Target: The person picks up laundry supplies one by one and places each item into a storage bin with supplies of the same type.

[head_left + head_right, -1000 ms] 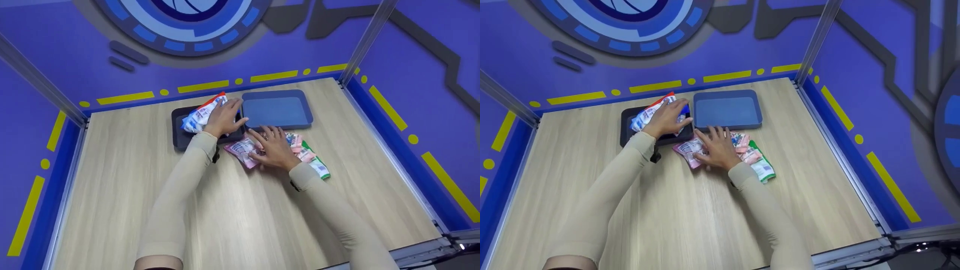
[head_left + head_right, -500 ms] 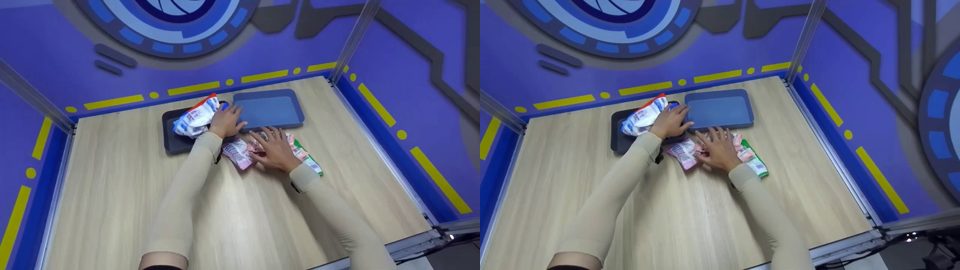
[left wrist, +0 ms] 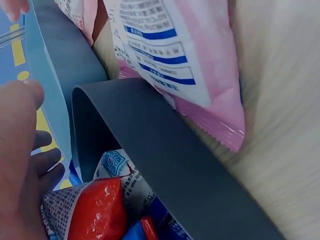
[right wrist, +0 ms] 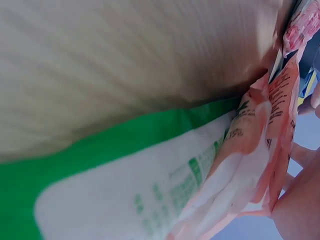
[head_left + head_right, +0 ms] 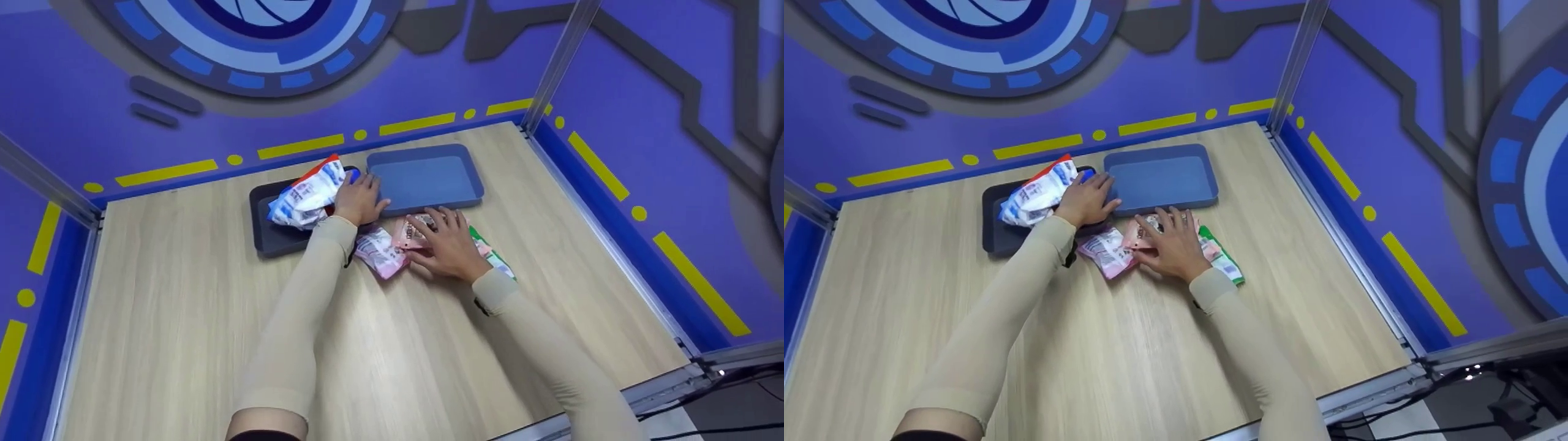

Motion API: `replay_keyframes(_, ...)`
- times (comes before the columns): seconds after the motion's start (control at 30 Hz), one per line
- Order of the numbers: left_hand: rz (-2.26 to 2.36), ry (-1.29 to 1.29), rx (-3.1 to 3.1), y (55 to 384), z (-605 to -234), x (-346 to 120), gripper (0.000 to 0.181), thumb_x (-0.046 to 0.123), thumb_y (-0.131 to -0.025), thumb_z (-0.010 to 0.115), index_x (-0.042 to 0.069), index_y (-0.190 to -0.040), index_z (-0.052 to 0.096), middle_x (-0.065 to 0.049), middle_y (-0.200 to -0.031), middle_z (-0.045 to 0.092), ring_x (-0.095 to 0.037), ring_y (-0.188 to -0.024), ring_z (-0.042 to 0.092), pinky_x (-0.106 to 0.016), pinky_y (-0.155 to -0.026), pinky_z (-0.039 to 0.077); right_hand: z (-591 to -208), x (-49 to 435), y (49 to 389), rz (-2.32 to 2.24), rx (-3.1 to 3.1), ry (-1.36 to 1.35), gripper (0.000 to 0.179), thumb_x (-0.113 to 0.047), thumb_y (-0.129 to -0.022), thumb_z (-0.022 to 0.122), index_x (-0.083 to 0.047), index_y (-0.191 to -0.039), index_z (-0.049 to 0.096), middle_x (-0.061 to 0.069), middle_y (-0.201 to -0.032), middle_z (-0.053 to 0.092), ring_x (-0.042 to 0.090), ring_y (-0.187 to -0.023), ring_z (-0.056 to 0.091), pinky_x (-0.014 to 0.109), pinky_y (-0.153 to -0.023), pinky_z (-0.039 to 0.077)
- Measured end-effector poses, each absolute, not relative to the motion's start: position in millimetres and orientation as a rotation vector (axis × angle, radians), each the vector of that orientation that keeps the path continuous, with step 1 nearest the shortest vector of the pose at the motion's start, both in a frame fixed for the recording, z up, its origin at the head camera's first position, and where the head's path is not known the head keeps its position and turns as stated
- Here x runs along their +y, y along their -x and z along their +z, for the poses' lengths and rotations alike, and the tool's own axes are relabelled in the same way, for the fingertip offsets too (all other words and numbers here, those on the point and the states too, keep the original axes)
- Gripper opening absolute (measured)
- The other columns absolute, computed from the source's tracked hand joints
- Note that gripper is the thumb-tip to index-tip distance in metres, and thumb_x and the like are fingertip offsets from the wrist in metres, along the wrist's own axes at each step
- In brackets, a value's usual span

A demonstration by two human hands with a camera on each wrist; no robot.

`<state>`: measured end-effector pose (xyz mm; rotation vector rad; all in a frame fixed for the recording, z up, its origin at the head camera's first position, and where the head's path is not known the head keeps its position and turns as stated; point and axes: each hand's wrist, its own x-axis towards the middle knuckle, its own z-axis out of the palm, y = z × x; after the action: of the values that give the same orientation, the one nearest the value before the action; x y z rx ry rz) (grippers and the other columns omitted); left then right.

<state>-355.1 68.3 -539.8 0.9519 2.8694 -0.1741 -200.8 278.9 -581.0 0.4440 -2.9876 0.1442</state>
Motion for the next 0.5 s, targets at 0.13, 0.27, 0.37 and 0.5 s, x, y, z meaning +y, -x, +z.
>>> replay_keyframes(0.13, -0.232, -0.950, 2.841, 356.8, -539.6, 69.1, 0.074, 0.058, -0.107, 0.034, 0.010, -0.163, 0.028, -0.012, -0.168, 0.027, -0.029, -0.155, 0.025, -0.052, -0.127, 0.009, -580.1, 281.9, 198.1, 0.144, -2.991, -0.423, 0.085, -0.079, -0.091, 0.048, -0.034, -0.162, 0.033, 0.016, -0.162, 0.034, 0.044, -0.147, 0.028, 0.068, -0.118, 0.019)
replay_keyframes(0.27, -0.249, -0.926, 2.811, 359.5, -538.9, 67.7, 0.082, 0.063, -0.104, 0.039, 0.009, -0.164, 0.025, -0.012, -0.169, 0.024, -0.029, -0.156, 0.023, -0.051, -0.127, 0.009, -580.1, 283.9, 196.8, 0.142, -2.994, -0.419, 0.085, -0.079, -0.091, 0.048, -0.034, -0.162, 0.034, 0.017, -0.162, 0.034, 0.045, -0.147, 0.028, 0.068, -0.117, 0.019)
replay_keyframes(0.37, -0.259, -0.902, 2.789, 361.6, -538.1, 68.0, 0.089, 0.068, -0.101, 0.042, 0.009, -0.164, 0.024, -0.012, -0.170, 0.023, -0.028, -0.156, 0.020, -0.051, -0.127, 0.007, -580.4, 286.0, 195.7, 0.135, -3.002, -0.405, 0.085, -0.080, -0.091, 0.047, -0.034, -0.162, 0.034, 0.017, -0.162, 0.034, 0.045, -0.147, 0.029, 0.068, -0.117, 0.020)
replay_keyframes(0.5, -0.264, -0.889, 2.777, 362.2, -536.0, 70.0, 0.088, 0.070, -0.101, 0.038, 0.009, -0.163, 0.027, -0.011, -0.169, 0.024, -0.028, -0.156, 0.020, -0.052, -0.127, 0.007, -580.4, 288.9, 194.4, 0.135, -3.017, -0.376, 0.085, -0.080, -0.090, 0.047, -0.034, -0.161, 0.035, 0.016, -0.162, 0.034, 0.045, -0.147, 0.029, 0.068, -0.118, 0.018)
